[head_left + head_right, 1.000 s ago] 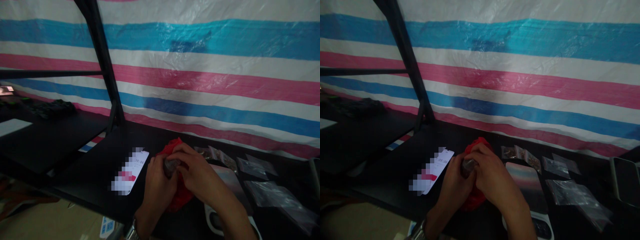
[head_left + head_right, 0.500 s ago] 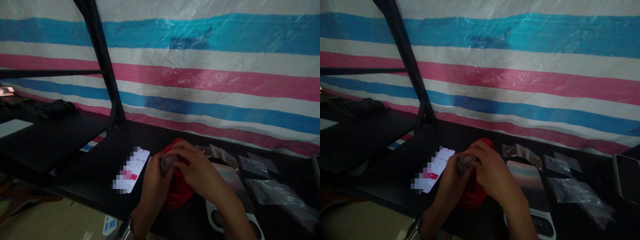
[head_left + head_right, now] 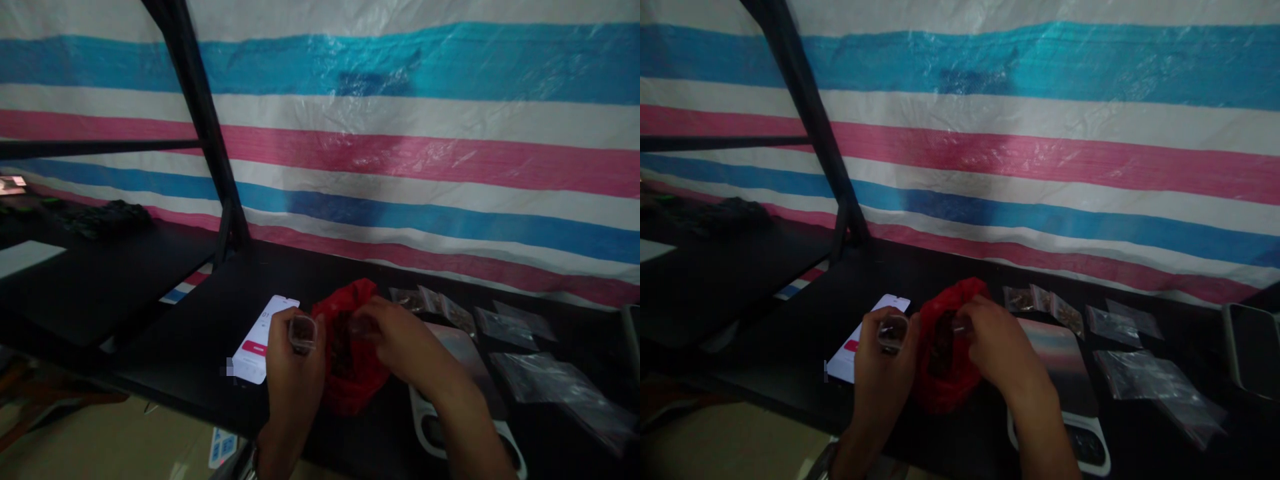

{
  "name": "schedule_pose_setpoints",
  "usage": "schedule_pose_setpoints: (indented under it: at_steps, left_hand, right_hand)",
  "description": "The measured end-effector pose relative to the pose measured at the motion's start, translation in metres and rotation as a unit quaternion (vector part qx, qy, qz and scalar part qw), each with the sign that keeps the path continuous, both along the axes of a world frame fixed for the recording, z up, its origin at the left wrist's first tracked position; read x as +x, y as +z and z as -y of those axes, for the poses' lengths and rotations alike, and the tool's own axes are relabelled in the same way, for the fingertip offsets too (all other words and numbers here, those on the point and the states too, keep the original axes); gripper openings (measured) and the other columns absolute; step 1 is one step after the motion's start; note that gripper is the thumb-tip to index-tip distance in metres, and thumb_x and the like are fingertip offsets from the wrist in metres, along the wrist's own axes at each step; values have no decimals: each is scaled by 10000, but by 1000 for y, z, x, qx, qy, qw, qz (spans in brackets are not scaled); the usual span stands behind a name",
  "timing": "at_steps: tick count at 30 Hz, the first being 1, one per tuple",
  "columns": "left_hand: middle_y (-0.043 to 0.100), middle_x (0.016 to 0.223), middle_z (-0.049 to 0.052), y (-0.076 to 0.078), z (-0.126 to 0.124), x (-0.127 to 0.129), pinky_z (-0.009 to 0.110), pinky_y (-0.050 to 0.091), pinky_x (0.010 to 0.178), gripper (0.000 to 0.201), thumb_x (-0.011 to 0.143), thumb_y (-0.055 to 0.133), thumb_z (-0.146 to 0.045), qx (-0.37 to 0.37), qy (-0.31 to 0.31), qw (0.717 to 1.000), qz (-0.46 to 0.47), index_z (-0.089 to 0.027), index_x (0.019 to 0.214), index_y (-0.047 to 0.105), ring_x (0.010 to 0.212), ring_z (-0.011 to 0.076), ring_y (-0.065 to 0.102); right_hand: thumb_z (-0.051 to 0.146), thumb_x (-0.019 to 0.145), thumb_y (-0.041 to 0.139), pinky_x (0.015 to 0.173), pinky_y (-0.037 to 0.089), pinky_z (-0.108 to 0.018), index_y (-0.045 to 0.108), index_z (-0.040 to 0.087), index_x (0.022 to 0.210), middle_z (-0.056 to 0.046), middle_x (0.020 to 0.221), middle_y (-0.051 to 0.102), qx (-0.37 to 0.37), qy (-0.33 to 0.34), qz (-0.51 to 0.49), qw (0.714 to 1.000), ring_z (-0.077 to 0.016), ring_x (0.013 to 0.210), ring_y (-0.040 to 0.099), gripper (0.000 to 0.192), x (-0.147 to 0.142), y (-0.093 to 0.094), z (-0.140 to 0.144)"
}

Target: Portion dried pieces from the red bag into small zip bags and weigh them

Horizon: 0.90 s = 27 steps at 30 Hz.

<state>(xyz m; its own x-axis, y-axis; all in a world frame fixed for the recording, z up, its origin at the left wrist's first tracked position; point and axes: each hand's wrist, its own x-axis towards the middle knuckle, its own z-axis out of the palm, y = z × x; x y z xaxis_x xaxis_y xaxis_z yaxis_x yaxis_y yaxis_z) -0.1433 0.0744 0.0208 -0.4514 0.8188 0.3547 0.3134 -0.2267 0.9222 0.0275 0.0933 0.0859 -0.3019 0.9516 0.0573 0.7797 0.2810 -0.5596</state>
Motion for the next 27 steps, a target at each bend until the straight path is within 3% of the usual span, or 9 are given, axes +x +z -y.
schedule_pose_setpoints:
  at_steps: [5, 8, 13, 18, 23, 27]
  left_hand:
    - [668, 909, 36, 2, 23, -4, 365, 435, 629, 178, 882, 636, -394, -183, -9, 971, -156, -285, 988, 543, 752, 275, 673]
    - [679, 970, 59, -5, 37, -6, 384, 433, 625, 171, 875, 603, -398, -229, -38, 957, -177, -290, 995, 547, 760, 298, 695]
    - [655, 913, 49, -19, 44, -1, 412, 533, 666, 275, 757, 646, -386, -200, -70, 976, -43, -268, 986, 550, 779, 281, 679]
    - [568, 736, -29, -13, 38, 9, 323, 499, 567, 241, 712, 642, -376, -160, -36, 983, 78, -263, 881, 513, 627, 191, 577]
    - [554, 738, -46, -7, 34, 8, 301, 497, 577, 382, 717, 759, -486, -150, -11, 982, 117, -258, 897, 511, 650, 176, 557]
    - [561, 723, -59, -9, 31, 3, 279, 487, 579, 404, 662, 802, -402, -127, -19, 985, 111, -254, 901, 512, 640, 161, 557]
  right_hand:
    - [-126, 706, 529, 931, 503, -342, 801, 180, 939, -108, 1121, 743, -14, 6, 49, 999, -233, 1042, 695, 471, -5, -14, -6]
    - [-108, 717, 549, 919, 500, -318, 803, 195, 967, -83, 1093, 744, -20, 25, 24, 999, -217, 1034, 692, 468, -5, -17, -7]
    - [-103, 701, 534, 897, 497, -286, 799, 204, 984, -54, 1095, 751, -34, 45, -20, 998, -192, 1012, 699, 494, -2, -21, -4]
    - [-101, 699, 536, 885, 512, -274, 802, 184, 1023, -68, 1126, 765, -65, 52, -39, 996, -197, 1018, 713, 507, -1, -25, -3]
    - [-85, 725, 542, 860, 533, -267, 817, 182, 1053, -66, 1089, 805, -93, 65, -81, 990, -204, 988, 745, 504, -2, -29, -3]
    - [-67, 740, 562, 867, 547, -272, 830, 186, 1029, -69, 1085, 818, -97, 67, -97, 988, -216, 1004, 758, 469, -2, -34, -3]
